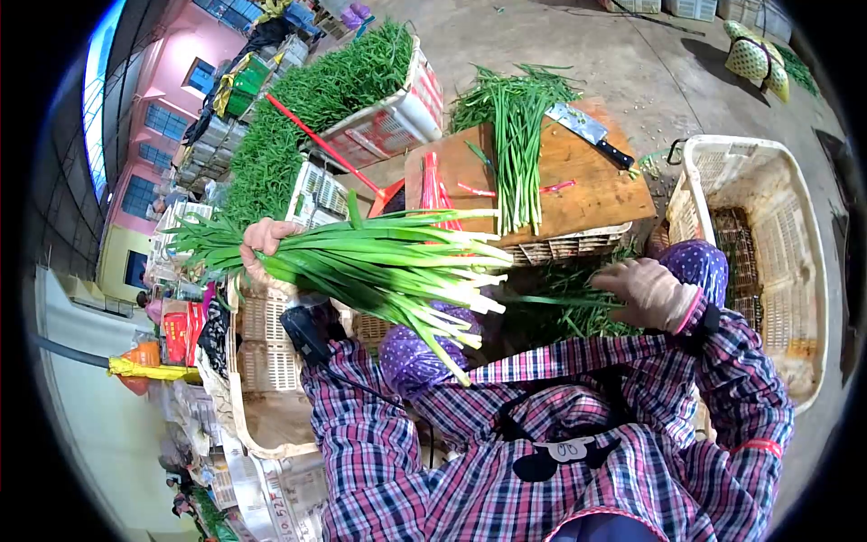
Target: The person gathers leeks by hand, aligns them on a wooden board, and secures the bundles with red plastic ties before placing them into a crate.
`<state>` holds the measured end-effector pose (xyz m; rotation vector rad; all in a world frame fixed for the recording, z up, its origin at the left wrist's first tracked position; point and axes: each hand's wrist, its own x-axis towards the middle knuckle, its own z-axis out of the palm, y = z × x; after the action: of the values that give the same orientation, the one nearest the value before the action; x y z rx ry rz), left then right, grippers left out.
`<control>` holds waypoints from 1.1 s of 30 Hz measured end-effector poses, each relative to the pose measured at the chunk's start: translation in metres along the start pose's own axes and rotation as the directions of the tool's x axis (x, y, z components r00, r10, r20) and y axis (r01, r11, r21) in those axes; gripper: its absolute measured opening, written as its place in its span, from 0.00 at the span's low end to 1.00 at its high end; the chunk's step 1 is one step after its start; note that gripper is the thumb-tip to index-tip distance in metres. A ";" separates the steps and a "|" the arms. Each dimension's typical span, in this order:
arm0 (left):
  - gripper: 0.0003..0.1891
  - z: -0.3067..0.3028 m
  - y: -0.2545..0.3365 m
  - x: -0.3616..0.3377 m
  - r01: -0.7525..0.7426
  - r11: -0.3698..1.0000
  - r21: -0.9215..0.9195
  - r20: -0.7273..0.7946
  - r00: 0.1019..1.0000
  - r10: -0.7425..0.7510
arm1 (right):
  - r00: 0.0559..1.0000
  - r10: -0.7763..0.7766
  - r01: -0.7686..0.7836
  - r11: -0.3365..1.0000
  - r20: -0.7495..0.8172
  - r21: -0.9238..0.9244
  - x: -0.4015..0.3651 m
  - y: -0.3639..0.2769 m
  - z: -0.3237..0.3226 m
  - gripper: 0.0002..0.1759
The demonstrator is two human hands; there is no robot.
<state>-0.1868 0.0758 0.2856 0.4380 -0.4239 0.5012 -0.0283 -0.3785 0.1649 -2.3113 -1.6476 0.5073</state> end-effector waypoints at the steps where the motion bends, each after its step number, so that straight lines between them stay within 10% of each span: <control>1: 0.18 0.000 0.004 -0.001 0.009 1.000 0.021 -0.035 0.999 -0.009 | 0.995 0.029 -0.010 0.978 -0.091 0.208 0.009 -0.012 -0.003 0.32; 6: 0.16 -0.004 -0.011 -0.003 -0.016 0.996 -0.091 0.064 0.998 0.022 | 0.877 0.083 0.276 0.719 -0.472 0.638 0.067 -0.048 0.022 0.31; 12: 0.14 -0.007 -0.026 -0.003 -0.121 0.989 -0.089 0.139 0.981 0.132 | 0.824 0.170 0.450 0.382 -0.540 0.807 0.100 -0.080 0.039 0.29; 16: 0.12 -0.023 -0.010 -0.010 -0.124 0.988 -0.095 0.094 0.987 0.133 | 0.688 0.082 0.401 0.786 -0.721 0.472 0.091 -0.081 0.024 0.26; 24: 0.09 -0.047 -0.036 -0.025 -0.292 0.939 -0.184 0.170 0.931 0.323 | 0.694 0.343 0.448 0.481 -0.633 0.753 0.093 -0.096 0.025 0.30; 26: 0.10 -0.082 -0.015 -0.035 -0.265 0.957 -0.119 0.226 0.931 0.286 | 0.601 0.275 0.479 0.627 -0.750 0.614 0.099 -0.097 0.027 0.24; 29: 0.11 -0.034 -0.065 -0.043 -0.319 0.877 -0.360 0.010 0.938 0.346 | 0.569 0.311 0.516 0.585 -0.761 0.625 0.105 -0.102 0.028 0.18; 32: 0.12 -0.056 -0.057 -0.054 -0.560 0.828 -0.010 -0.109 0.824 0.556 | 0.592 0.387 0.573 0.415 -0.707 0.707 0.106 -0.104 0.027 0.16; 33: 0.13 -0.051 -0.064 -0.051 -0.576 0.799 -0.173 -0.111 0.817 0.565 | 0.598 0.423 0.576 0.365 -0.681 0.732 0.105 -0.106 0.023 0.16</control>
<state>-0.1788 0.0318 0.1994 0.0883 -0.5506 1.0496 -0.0983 -0.2446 0.1727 -1.1328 -0.6074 0.1679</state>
